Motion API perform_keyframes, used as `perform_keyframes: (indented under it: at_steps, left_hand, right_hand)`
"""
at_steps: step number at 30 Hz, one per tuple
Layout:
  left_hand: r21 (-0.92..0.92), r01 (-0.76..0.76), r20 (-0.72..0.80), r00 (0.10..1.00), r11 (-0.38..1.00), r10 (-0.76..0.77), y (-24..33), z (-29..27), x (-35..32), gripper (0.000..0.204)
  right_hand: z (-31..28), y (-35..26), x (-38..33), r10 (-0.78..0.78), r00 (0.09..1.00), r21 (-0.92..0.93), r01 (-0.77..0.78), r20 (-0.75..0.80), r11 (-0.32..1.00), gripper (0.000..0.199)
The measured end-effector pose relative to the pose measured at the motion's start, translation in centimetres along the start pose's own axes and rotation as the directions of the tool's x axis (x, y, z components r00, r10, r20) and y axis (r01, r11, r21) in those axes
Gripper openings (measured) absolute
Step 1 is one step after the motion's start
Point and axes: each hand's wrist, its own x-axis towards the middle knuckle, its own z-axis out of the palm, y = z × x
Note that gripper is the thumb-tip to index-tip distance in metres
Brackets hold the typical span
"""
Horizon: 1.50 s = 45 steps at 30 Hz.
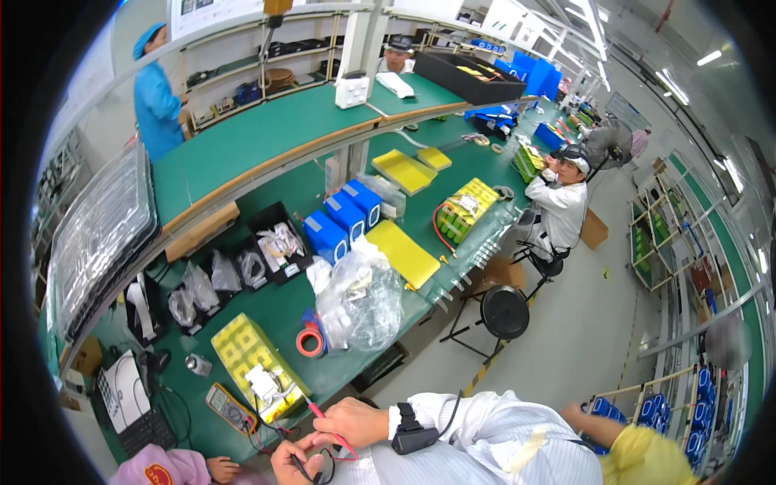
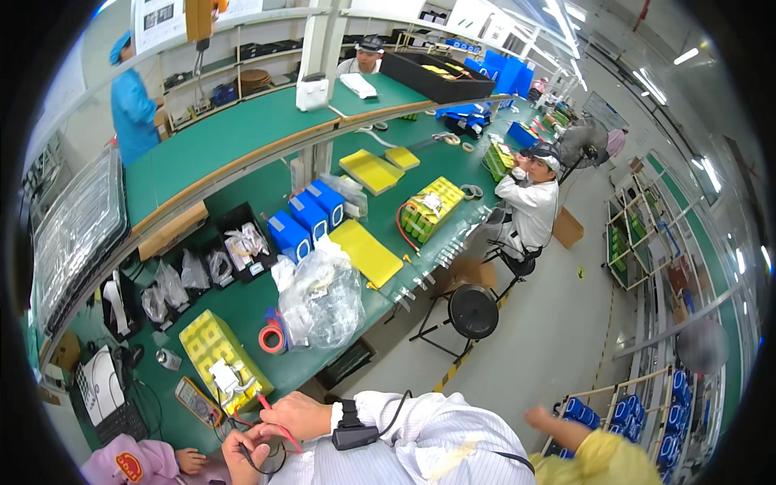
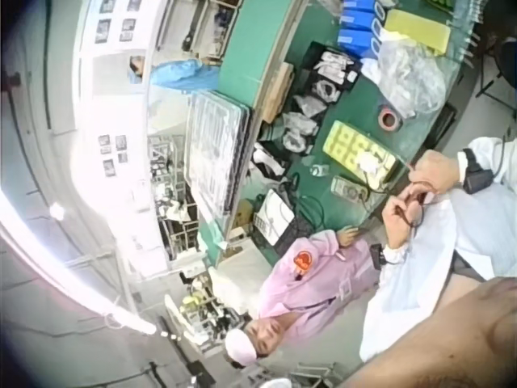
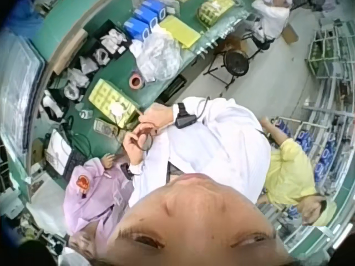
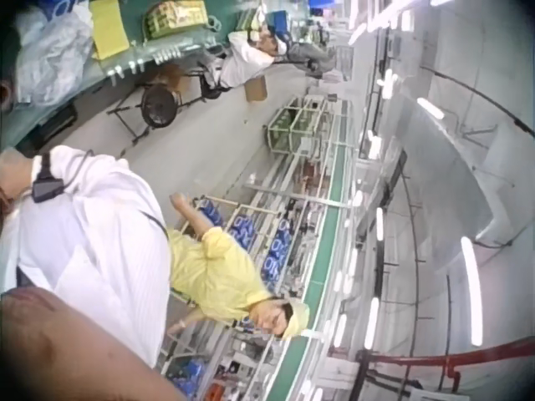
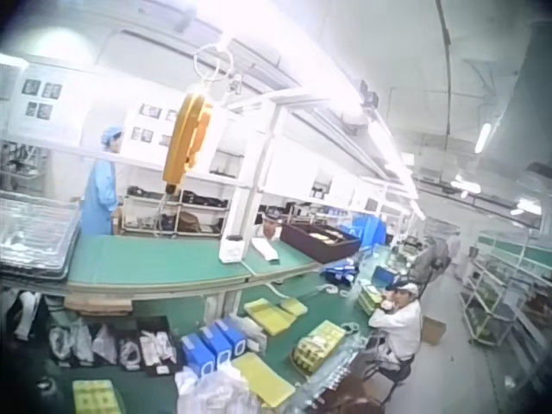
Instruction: Using a multimeter to test voltage on a large battery pack and applying insulation tape.
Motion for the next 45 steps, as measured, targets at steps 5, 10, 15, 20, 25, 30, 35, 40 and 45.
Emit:
perform_keyframes:
  at_steps: [5, 10, 15, 20, 25, 30, 35, 40, 45]
  left_hand:
    - [0.053, -0.146, -0.064, 0.987, 0.988, 0.149, -2.2, -0.5, -0.3, 0.035]
    - [0.184, -0.168, -0.057, 0.982, 0.969, 0.181, -0.8, 0.7, -0.7, 0.029]
    - [0.134, -0.052, -0.057, 0.997, 0.99, 0.061, -0.6, 1.0, -2.4, 0.031]
    - [0.076, 0.016, -0.078, 0.997, 0.997, -0.01, -2.1, 1.4, -4.5, 0.033]
    - [-0.068, -0.03, -0.112, 0.994, 0.997, 0.022, -2.5, 1.7, -4.7, 0.033]
    - [-0.107, -0.043, -0.137, 0.99, 0.993, 0.028, -3.1, 1.8, -4.9, 0.031]
    - [-0.097, -0.046, -0.175, 0.984, 0.994, 0.029, -2.8, 1.2, -4.7, 0.03]
    - [0.003, -0.076, -0.122, 0.99, 0.997, 0.076, -1.8, 1.0, -3.7, 0.03]
    - [-0.04, -0.004, -0.088, 0.996, 0.999, 0.0, -1.2, 0.0, -3.1, 0.029]
  right_hand:
    - [1.1, 1.2, 0.2, -0.03, 0.995, 0.031, 0.028, 0.098, 0.999, 0.029]
    - [0.3, 0.0, 0.6, 0.014, 0.996, 0.044, -0.018, 0.088, 0.999, 0.034]
    - [0.6, -0.7, 0.0, -0.012, 0.967, 0.085, -0.01, 0.253, 0.996, 0.027]
    - [1.3, -1.1, -0.2, -0.069, 0.951, 0.187, 0.012, 0.3, 0.982, 0.019]
    - [1.0, -1.4, 0.1, -0.043, 0.927, 0.238, -0.051, 0.373, 0.97, 0.022]
    - [0.6, -1.6, 0.4, -0.018, 0.893, 0.242, -0.103, 0.45, 0.965, 0.024]
    - [0.9, -1.2, 0.3, 0.002, 0.918, 0.219, -0.097, 0.397, 0.971, 0.023]
    - [1.0, -0.8, 0.9, -0.01, 0.957, 0.102, -0.021, 0.29, 0.995, 0.026]
    - [1.3, -0.7, 1.4, -0.015, 0.957, 0.083, -0.009, 0.289, 0.996, 0.027]
